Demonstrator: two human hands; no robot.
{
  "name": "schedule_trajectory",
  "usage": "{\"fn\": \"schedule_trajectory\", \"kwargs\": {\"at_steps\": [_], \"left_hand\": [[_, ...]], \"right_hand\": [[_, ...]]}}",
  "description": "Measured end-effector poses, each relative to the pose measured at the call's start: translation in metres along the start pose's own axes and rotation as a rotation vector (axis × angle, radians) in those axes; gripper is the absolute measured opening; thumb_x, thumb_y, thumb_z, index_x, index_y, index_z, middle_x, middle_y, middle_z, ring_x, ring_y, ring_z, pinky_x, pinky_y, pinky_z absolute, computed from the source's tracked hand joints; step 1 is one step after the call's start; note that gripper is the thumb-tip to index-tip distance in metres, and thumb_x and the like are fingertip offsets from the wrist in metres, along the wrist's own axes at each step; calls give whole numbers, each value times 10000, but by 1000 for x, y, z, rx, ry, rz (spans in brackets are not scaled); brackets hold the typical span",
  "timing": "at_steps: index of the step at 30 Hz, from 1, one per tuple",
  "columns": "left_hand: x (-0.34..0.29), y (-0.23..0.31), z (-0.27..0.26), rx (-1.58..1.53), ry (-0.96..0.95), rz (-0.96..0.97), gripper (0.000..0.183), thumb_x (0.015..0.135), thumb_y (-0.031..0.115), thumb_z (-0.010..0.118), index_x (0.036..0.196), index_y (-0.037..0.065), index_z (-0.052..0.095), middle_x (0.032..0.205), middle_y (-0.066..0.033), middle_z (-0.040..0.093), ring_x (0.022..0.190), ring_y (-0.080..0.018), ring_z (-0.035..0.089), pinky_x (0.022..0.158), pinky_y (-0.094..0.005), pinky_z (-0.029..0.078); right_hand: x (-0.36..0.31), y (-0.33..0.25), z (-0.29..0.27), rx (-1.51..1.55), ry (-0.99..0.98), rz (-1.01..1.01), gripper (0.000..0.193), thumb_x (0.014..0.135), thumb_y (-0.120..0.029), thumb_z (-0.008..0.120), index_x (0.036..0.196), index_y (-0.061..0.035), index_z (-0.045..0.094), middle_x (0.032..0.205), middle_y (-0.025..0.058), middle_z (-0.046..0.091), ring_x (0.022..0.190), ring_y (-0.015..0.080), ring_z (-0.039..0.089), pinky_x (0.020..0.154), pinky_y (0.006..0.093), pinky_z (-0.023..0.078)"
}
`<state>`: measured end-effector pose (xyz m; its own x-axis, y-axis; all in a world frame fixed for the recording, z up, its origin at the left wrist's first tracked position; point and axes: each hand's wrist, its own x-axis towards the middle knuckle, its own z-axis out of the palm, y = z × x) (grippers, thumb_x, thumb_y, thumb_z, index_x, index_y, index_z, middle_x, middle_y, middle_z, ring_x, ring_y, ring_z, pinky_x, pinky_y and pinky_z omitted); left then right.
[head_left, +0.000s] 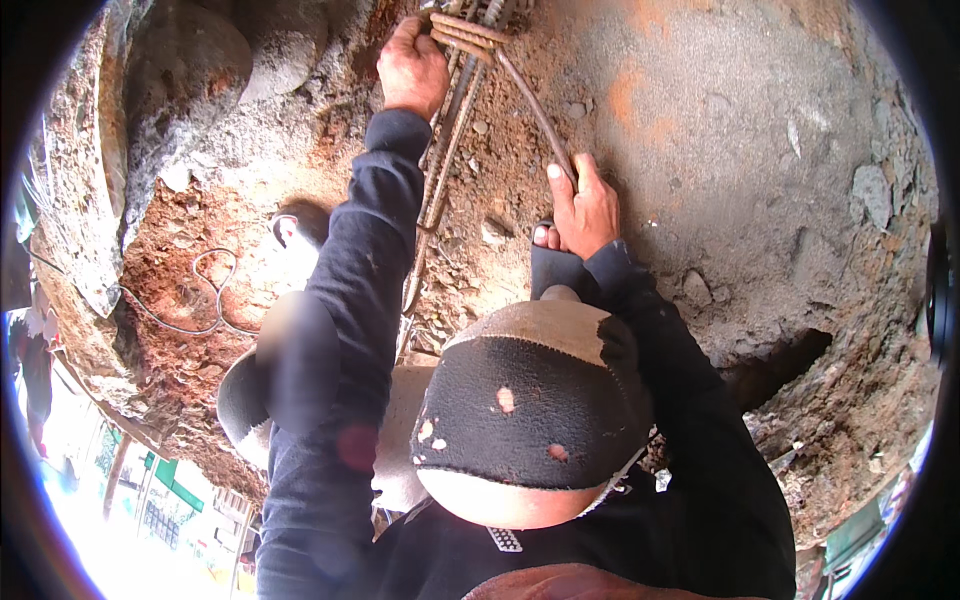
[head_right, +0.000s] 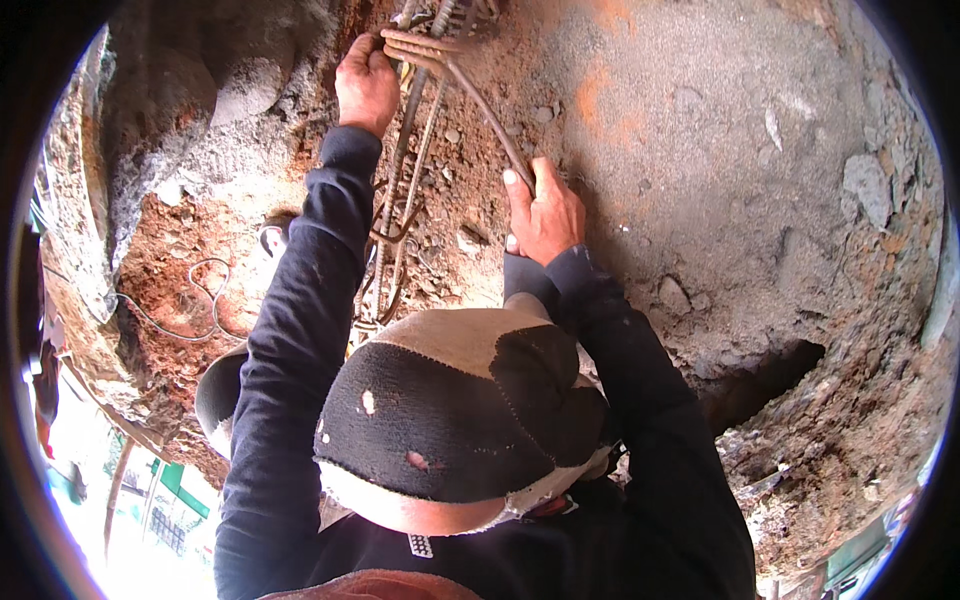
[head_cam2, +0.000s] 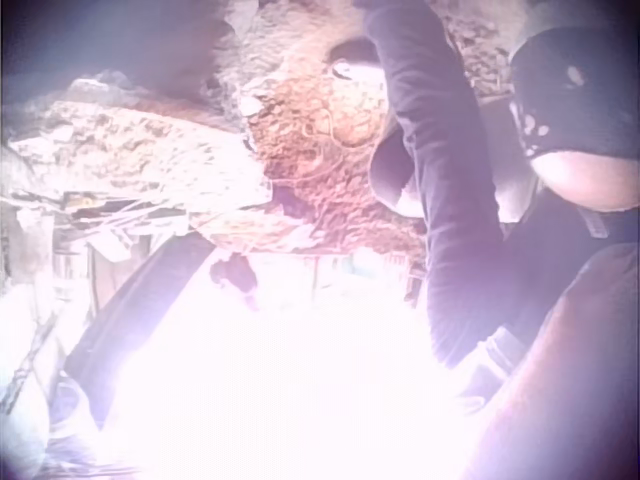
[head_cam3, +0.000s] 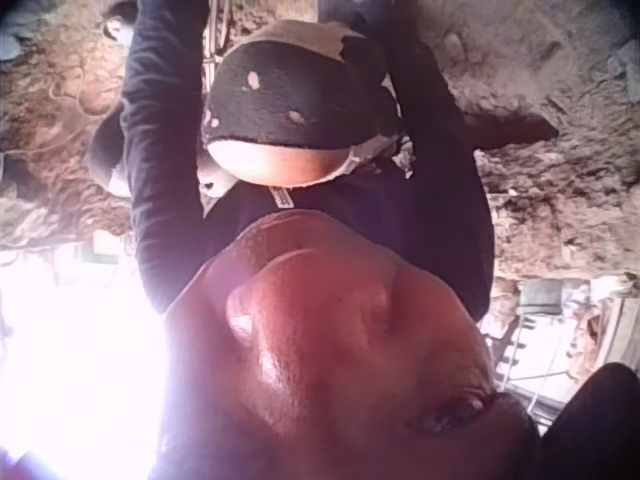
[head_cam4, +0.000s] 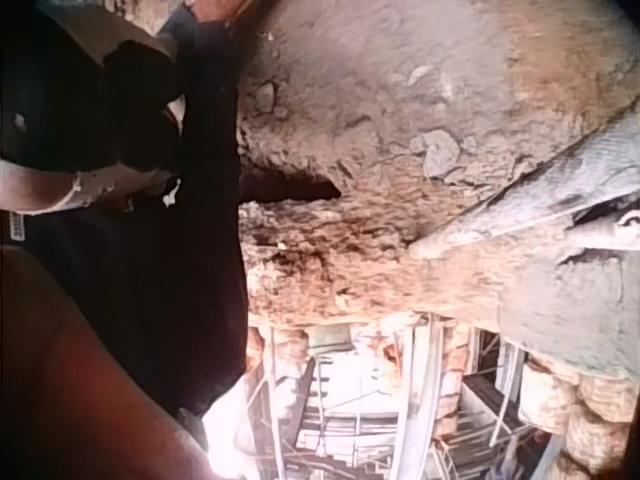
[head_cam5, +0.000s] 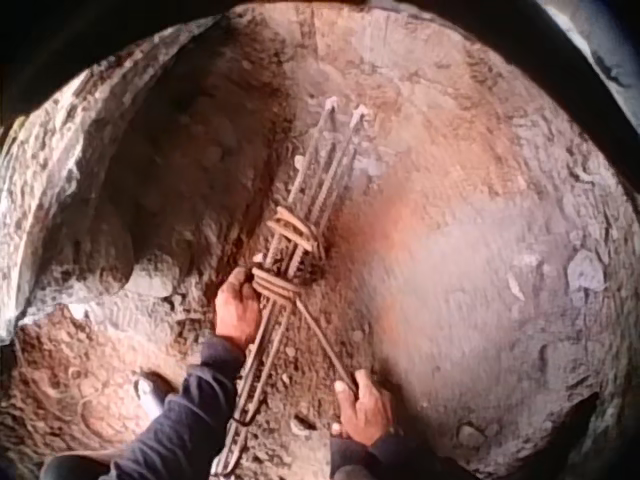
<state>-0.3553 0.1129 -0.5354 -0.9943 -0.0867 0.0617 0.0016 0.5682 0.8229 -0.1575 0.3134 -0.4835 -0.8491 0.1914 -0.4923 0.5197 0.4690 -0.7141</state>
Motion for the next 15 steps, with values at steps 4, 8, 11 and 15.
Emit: {"fn": "schedule_trajectory", "kwargs": {"at_steps": [4, 8, 11, 15], "left_hand": [[0, 4, -7, -11, -65, -24, 397, 872, 4, 440, 1149, 115, 702, 1074, -219, 686, 1026, -374, 670, 897, -417, 532], [3, 15, -7, 56, -99, -75, 427, 879, 7, 437, 1233, 111, 654, 1152, -217, 662, 1077, -388, 645, 941, -420, 517], [0, 32, -6, 56, -33, -213, 337, 886, 35, 454, 1180, 28, 619, 1092, -222, 689, 1043, -366, 674, 911, -412, 520], [3, 39, -12, 41, -111, -306, 336, 917, 71, 447, 1190, -15, 622, 1109, -247, 676, 1078, -354, 654, 933, -384, 496]], "right_hand": [[10, -2, -9, -120, 46, -81, 389, 948, -384, 606, 1107, -32, 560, 928, 238, 672, 843, 447, 651, 738, 505, 499], [10, 2, -6, -156, 94, -91, 469, 927, -421, 624, 1168, -25, 556, 988, 243, 670, 865, 447, 649, 765, 500, 498], [13, 3, 2, -213, 116, -61, 531, 912, -454, 637, 1182, -8, 536, 938, 241, 669, 838, 435, 654, 742, 497, 498], [8, 2, 23, -149, 148, -90, 494, 928, -451, 630, 1144, -16, 543, 856, 214, 664, 766, 365, 679, 682, 462, 509]]}}
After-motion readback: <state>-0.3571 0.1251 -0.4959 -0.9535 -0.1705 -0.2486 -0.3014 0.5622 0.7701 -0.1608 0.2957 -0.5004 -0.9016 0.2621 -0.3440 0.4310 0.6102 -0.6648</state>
